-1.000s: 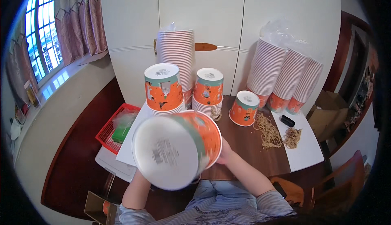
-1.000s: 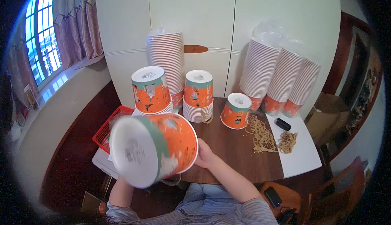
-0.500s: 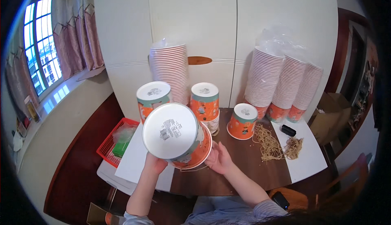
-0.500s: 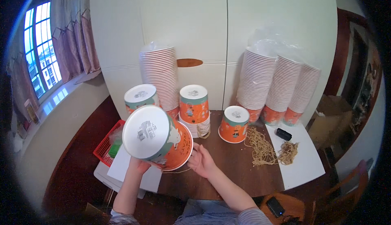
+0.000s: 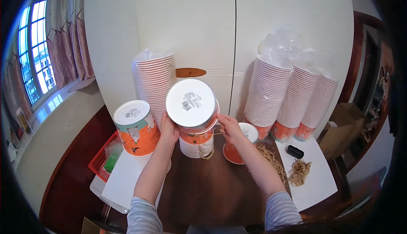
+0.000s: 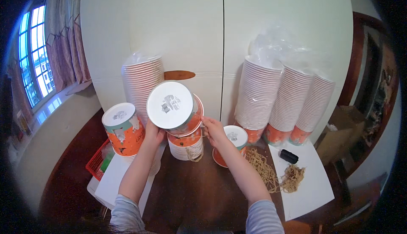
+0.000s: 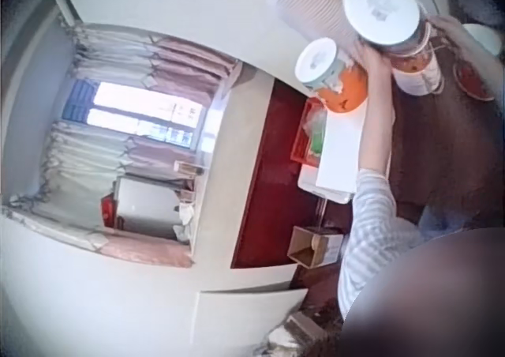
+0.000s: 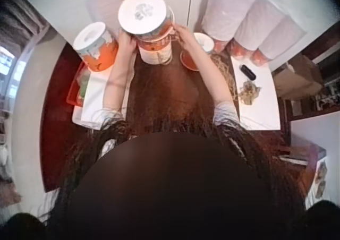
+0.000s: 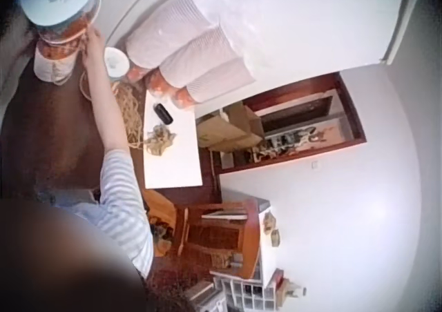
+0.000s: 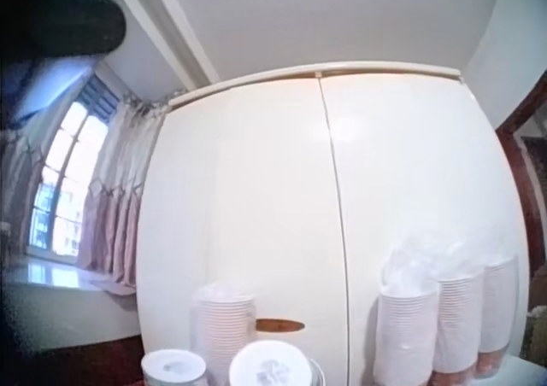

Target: Bundling stacks of paper cups using rubber bands on a workstation.

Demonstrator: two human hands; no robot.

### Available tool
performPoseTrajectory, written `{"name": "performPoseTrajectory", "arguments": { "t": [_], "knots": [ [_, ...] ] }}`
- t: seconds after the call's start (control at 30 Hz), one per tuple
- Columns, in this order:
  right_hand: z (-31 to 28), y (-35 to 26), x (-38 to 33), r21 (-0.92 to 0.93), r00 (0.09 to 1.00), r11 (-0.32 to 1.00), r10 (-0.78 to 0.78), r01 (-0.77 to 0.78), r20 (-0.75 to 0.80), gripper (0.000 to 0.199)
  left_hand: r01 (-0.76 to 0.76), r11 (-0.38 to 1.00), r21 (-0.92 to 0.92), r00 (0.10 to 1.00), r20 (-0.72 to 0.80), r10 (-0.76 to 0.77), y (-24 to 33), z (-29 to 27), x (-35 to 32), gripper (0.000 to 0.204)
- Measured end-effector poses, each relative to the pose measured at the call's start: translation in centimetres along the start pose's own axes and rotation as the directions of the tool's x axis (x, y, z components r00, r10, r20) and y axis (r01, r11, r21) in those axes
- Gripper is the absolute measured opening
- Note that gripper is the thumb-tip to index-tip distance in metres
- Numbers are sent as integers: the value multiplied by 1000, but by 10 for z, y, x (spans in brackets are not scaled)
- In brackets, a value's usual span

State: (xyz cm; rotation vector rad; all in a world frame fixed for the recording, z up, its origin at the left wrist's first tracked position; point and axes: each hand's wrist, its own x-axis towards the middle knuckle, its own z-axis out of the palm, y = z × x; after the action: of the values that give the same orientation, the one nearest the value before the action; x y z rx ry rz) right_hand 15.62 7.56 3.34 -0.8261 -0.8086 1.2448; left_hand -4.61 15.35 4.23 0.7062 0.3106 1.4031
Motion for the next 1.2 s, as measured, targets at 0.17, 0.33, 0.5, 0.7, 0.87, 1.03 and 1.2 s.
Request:
{"name": "performPoseTrajectory", "arguments": {
  "t": [0.17, 0.33, 0.5, 0.7, 0.87, 1.03, 1.2],
  "knots": [
    [-12, 20, 46, -31, 995, 999, 30, -33, -100, 20, -168, 955, 245, 983, -32, 181, -29, -35, 55, 20],
    [-28, 20, 65, -77, 988, 994, 65, -76, -138, 24, -103, 933, 343, 982, -112, 150, -43, -22, 49, 23],
    [-26, 41, 76, -151, 990, 988, 0, -22, -142, 21, -77, 947, 311, 992, -67, 103, -58, -56, 54, 29],
    [-39, 63, 79, -195, 979, 980, -13, -27, -204, 19, -77, 829, 554, 988, -68, 137, -70, -50, 20, 44],
    [-42, 81, 68, -315, 968, 947, -12, -69, -249, 19, -151, 713, 684, 977, -8, 214, -73, -57, 11, 44],
    [-52, 89, 68, -348, 971, 933, 9, -93, -238, 18, -235, 599, 766, 963, 98, 252, -86, -73, 15, 47],
    [-49, 89, 64, -416, 969, 903, -1, -106, -249, 18, -320, 463, 827, 937, 204, 283, -93, -88, 19, 51]
  ]
}}
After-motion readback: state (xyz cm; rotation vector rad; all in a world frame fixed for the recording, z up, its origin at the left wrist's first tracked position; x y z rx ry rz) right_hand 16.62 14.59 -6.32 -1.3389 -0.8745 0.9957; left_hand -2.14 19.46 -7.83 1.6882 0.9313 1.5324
